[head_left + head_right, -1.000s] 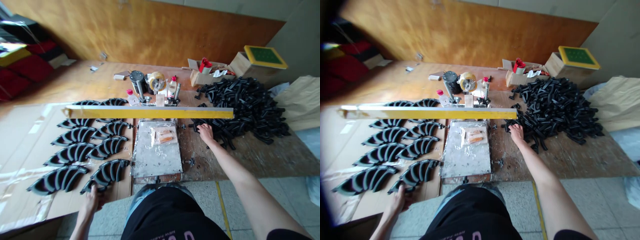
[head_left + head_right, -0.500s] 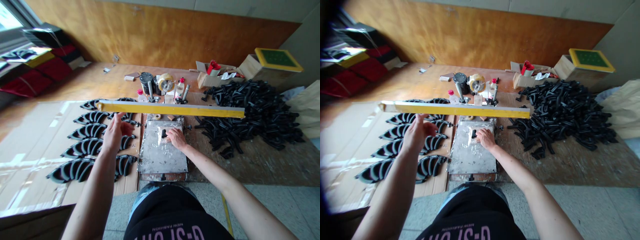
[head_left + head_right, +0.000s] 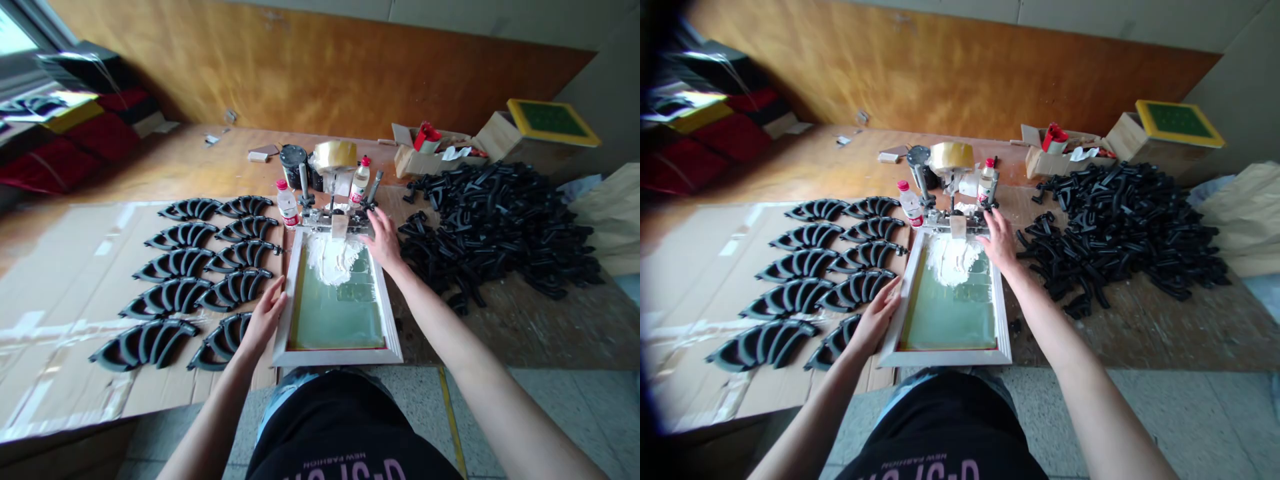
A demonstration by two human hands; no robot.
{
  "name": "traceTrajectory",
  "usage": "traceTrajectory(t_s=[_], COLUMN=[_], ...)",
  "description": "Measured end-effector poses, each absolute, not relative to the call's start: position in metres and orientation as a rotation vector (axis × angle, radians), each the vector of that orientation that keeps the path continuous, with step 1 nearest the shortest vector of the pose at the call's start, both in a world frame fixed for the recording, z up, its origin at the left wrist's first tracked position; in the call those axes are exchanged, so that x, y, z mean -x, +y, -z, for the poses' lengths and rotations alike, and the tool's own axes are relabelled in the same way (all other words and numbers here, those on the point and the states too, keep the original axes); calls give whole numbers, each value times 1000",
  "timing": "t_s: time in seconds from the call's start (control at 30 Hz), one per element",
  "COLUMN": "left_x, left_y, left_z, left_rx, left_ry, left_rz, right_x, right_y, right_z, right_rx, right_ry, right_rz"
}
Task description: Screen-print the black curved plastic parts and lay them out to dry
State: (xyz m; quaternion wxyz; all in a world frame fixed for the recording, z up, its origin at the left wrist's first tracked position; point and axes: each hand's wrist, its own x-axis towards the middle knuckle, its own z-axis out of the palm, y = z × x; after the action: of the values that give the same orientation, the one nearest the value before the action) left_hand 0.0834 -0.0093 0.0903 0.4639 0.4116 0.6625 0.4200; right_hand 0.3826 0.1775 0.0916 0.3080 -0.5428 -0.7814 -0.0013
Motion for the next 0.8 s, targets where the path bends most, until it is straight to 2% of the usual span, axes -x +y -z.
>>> traceTrajectory(t_s=[0.13, 0.27, 0.47, 0.67, 0.8], left_x=[-82, -77, -79, -81, -83], left_y=[-9, -7, -9, -8, -8], left_z=[-49, -38, -41, -51, -59], left_rx=[-1029, -1059, -1049, -1002, -946], left_ry=[1700, 1755, 1747, 1713, 1714], left_rz=[-906, -832, -858, -886, -932], right_x=[-323, -312, -349, -340, -346], right_y=[193, 168, 126, 128, 113], right_z=[-97, -86, -95, -87, -76], right_rx=[1291, 1235, 621, 787, 649], right_ry=[-2355, -2573, -2830, -2678, -2668], right_rz=[-21, -78, -223, -116, -180])
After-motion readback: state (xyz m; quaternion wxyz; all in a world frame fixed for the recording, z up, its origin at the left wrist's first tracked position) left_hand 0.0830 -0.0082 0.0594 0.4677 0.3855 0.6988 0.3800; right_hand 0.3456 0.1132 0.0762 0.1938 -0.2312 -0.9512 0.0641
